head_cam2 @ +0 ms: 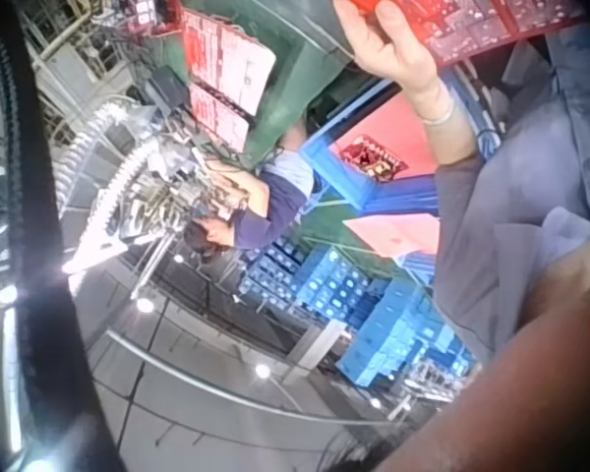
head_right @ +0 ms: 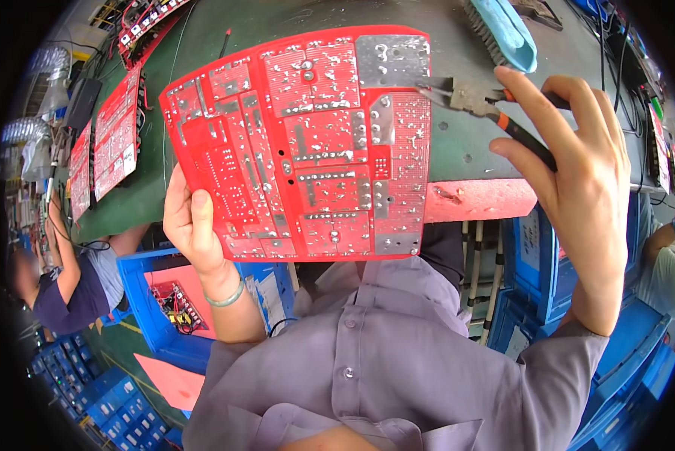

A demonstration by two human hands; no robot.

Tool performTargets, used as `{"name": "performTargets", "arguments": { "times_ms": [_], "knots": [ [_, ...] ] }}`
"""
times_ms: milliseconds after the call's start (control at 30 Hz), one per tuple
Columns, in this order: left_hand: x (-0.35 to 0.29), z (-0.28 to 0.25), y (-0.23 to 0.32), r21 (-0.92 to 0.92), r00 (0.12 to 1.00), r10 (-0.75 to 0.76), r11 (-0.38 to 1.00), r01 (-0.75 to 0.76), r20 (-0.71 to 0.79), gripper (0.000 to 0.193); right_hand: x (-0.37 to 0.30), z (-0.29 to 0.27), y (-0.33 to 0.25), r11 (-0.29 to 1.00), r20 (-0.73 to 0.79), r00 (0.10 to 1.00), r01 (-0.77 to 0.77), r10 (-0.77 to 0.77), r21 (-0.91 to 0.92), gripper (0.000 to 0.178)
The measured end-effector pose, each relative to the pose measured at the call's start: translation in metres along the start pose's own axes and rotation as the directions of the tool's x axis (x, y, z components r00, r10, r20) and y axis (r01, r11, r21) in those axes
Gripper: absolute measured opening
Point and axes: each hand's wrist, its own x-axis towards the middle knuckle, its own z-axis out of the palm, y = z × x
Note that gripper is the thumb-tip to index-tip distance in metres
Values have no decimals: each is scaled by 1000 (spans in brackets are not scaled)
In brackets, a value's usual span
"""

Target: Trimming excess component leads from printed circuit boards using pliers and cleaning the surface with a brush.

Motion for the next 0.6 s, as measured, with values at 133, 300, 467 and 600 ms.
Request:
{"name": "performTargets", "arguments": {
  "times_ms": [133,300,467,600],
  "knots": [
    [-3,-1,1,-2,1000,-9,1000,9,-6,41,4,8,-10,990,32,991,132,-134,40,51],
    [-2,0,1,-2,1000,-14,1000,14,-4,42,6,9,-18,987,53,986,154,-156,51,51],
    [0,0,3,-9,1000,-22,1000,22,2,41,13,7,-20,980,-12,980,198,-199,-34,51],
    [2,1,3,1,997,-76,997,76,-4,40,17,10,-24,964,13,967,255,-255,-74,51]
  ]
}}
